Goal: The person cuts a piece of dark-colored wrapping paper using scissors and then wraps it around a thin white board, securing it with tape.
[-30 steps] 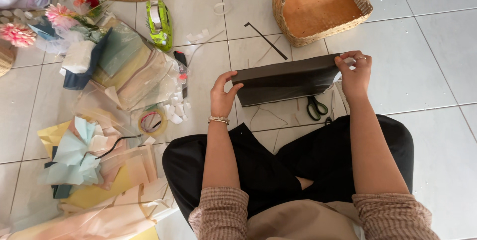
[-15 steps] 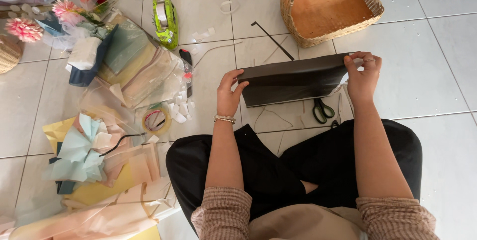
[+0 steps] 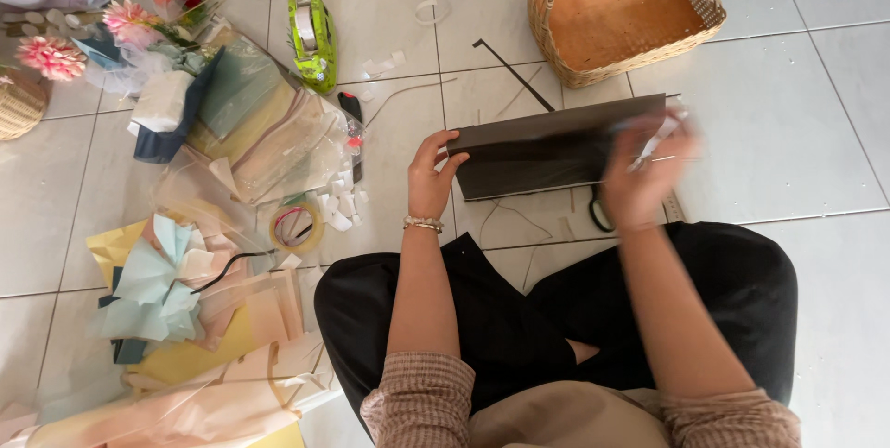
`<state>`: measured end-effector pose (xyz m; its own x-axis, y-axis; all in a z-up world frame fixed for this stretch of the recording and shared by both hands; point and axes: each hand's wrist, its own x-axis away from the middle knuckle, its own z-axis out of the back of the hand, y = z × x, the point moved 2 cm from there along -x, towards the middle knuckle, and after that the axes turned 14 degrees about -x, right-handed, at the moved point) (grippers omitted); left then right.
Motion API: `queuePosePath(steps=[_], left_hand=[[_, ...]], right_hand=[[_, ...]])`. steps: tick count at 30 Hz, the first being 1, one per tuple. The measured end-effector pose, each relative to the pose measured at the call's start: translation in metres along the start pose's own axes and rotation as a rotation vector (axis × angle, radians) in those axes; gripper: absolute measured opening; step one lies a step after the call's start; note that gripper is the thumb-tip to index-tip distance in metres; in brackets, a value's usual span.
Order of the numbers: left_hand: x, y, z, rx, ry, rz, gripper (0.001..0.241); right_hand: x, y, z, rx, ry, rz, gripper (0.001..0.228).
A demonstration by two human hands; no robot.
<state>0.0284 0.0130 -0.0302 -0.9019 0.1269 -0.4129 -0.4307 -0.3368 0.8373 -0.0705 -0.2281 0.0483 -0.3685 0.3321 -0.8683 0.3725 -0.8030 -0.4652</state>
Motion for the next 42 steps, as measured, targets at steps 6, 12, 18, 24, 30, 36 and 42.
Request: queuePosePath(steps=[6,12,18,24,30,36,42], left_hand=[[0.000,0.000,0.000,-0.023,-0.002,-0.014,0.030],[0.003,-0.002,0.003,-0.010,-0.018,0.012,0.031],[0.003,-0.001,0.004,0.024,-0.029,0.059,0.031],[0.005,0.002,0.005,0.024,-0.038,0.085,0.031],[0.005,0.008,0.007,0.012,-0.054,0.098,0.031],[0.006,0.006,0.007,0.005,-0.058,0.107,0.032],[0.005,0.005,0.007,0.004,-0.052,0.097,0.032]], right_hand=[[0.061,-0.083,-0.077,-0.091,-0.551,0.400,0.036],[0.067,-0.059,-0.088,-0.087,-0.622,0.406,0.041],[0.049,-0.037,-0.073,-0.043,-0.523,0.369,0.032],[0.021,-0.009,-0.033,0.046,-0.470,0.357,0.027],[0.011,0.013,-0.006,0.075,-0.433,0.370,0.025],[0.007,0.039,0.012,0.083,-0.406,0.381,0.023],[0.002,0.053,0.022,0.070,-0.415,0.347,0.019]])
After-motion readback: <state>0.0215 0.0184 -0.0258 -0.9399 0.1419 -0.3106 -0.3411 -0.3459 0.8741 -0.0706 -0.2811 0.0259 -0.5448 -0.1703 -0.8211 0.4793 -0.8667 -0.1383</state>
